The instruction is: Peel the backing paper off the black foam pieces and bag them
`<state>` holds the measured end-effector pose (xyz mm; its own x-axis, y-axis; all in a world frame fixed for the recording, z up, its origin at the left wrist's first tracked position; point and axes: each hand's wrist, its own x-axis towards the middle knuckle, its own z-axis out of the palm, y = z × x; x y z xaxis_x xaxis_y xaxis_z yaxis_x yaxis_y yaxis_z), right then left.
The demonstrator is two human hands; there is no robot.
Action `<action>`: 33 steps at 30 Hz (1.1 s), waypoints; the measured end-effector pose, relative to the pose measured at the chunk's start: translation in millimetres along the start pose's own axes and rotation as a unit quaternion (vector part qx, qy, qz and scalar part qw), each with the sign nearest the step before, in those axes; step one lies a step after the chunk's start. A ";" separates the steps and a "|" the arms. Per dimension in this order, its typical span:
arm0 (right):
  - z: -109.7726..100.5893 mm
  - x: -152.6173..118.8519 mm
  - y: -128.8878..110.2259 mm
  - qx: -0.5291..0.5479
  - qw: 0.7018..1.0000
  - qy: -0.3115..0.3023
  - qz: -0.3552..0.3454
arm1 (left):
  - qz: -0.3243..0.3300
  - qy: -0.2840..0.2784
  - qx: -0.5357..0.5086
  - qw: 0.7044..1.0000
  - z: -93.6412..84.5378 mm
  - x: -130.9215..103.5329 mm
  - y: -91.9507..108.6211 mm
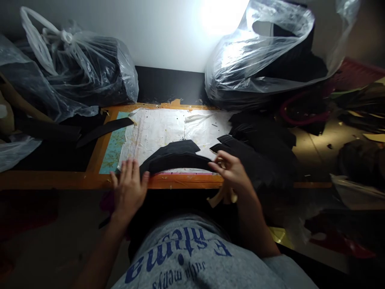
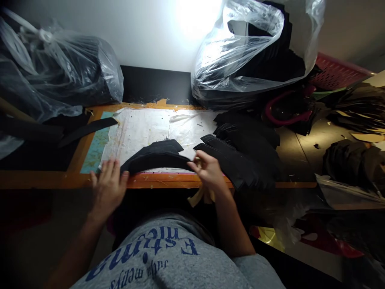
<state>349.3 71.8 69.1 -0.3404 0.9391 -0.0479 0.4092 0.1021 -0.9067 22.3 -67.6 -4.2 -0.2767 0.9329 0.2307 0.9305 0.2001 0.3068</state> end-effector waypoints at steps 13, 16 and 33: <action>-64.8 -48.1 13.3 -0.367 0.864 0.339 0.059 | 0.068 0.018 -0.035 0.997 -40.8 182.6 -101.3; -23.8 -48.6 -21.4 -0.270 0.933 0.233 -0.054 | 0.122 0.077 -0.063 0.988 -57.4 145.6 -66.6; 49.8 -25.4 -37.9 0.310 0.920 -0.239 0.021 | 0.352 0.034 -0.351 0.867 -51.4 17.6 89.2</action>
<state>300.3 27.7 83.8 -0.7291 0.6712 -0.1334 -0.0806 -0.2778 -0.9573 88.0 -48.7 74.7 0.2644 0.7248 0.6362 0.5054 -0.6660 0.5487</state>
